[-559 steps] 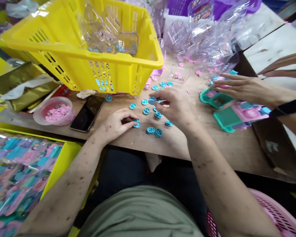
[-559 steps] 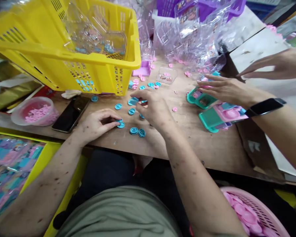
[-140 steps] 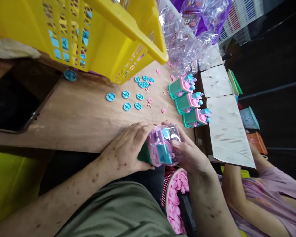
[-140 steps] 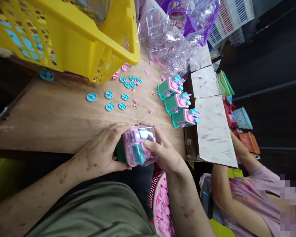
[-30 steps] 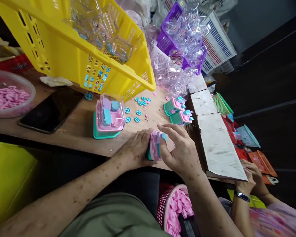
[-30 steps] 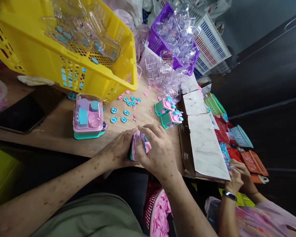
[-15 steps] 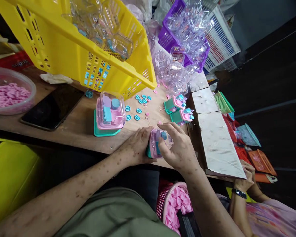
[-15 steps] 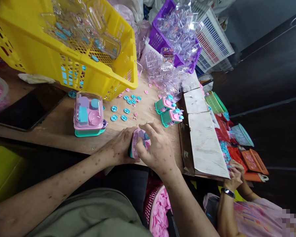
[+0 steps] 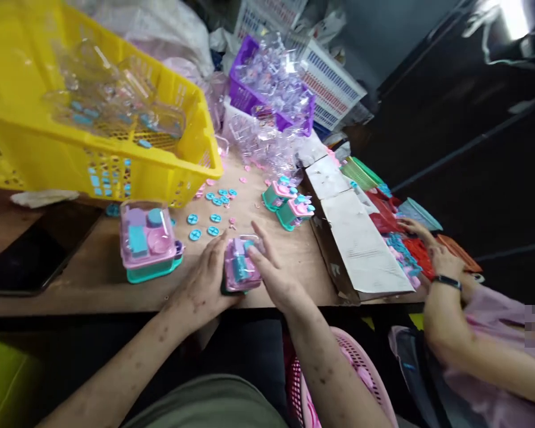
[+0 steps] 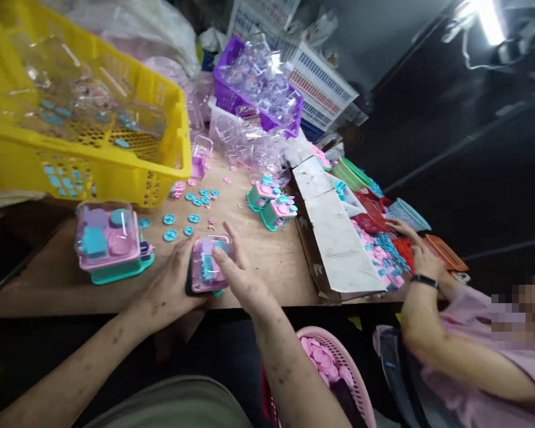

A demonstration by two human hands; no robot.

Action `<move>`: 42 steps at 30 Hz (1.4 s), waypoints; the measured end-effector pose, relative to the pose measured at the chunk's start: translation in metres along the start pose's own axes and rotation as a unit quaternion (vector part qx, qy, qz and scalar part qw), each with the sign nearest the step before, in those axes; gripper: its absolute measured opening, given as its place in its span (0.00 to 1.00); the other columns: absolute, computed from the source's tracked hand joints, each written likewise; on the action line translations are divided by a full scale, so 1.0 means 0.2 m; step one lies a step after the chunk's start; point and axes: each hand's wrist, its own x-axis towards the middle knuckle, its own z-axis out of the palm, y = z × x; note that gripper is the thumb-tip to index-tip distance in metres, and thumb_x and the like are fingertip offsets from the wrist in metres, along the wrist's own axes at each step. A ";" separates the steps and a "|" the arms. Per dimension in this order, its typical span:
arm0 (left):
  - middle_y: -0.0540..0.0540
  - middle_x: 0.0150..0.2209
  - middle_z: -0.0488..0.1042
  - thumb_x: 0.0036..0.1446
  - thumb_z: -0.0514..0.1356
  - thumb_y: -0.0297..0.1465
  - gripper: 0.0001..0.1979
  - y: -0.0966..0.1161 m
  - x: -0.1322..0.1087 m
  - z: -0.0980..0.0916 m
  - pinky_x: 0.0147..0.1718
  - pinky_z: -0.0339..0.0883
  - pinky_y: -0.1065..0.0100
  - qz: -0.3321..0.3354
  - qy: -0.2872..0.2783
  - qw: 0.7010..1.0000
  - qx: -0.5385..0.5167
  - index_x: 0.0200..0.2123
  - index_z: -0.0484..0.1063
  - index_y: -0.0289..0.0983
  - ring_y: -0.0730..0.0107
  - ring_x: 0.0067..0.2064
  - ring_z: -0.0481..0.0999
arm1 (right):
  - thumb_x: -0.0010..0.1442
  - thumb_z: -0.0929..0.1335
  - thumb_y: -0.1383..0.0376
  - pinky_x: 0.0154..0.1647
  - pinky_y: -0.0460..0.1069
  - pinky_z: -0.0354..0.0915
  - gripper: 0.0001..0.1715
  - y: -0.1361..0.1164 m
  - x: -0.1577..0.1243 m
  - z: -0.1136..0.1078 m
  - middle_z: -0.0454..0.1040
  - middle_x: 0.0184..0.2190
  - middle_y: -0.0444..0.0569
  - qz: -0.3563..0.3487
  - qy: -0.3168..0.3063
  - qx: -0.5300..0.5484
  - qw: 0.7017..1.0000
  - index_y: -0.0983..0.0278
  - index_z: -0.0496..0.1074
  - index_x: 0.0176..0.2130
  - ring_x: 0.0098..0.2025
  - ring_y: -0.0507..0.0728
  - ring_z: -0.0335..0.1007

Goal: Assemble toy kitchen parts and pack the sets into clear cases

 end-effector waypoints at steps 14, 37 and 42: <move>0.27 0.79 0.58 0.71 0.68 0.46 0.52 0.14 -0.01 -0.33 0.76 0.62 0.27 -0.020 0.075 0.978 0.196 0.84 0.41 0.41 0.29 0.81 0.57 | 0.48 0.83 0.33 0.75 0.74 0.62 0.63 0.04 0.49 -0.59 0.61 0.75 0.69 -0.069 0.386 -0.262 0.882 0.61 0.69 0.70 0.78 0.79 0.55; 0.31 0.80 0.59 0.44 0.85 0.47 0.70 0.01 0.12 0.27 0.80 0.55 0.29 -0.056 -0.161 0.978 -0.117 0.82 0.50 0.48 0.28 0.82 0.56 | 0.66 0.81 0.48 0.68 0.68 0.78 0.48 -0.16 0.11 -0.73 0.69 0.75 0.57 -0.169 -0.106 -0.314 0.928 0.47 0.67 0.77 0.75 0.72 0.69; 0.35 0.79 0.63 0.56 0.80 0.34 0.63 -0.12 0.08 0.42 0.77 0.64 0.37 -0.006 -0.142 0.986 -0.090 0.84 0.46 0.54 0.32 0.80 0.63 | 0.80 0.67 0.58 0.58 0.54 0.80 0.16 -0.54 0.99 -0.48 0.83 0.57 0.53 -0.235 -0.055 -0.409 0.880 0.61 0.82 0.56 0.57 0.59 0.82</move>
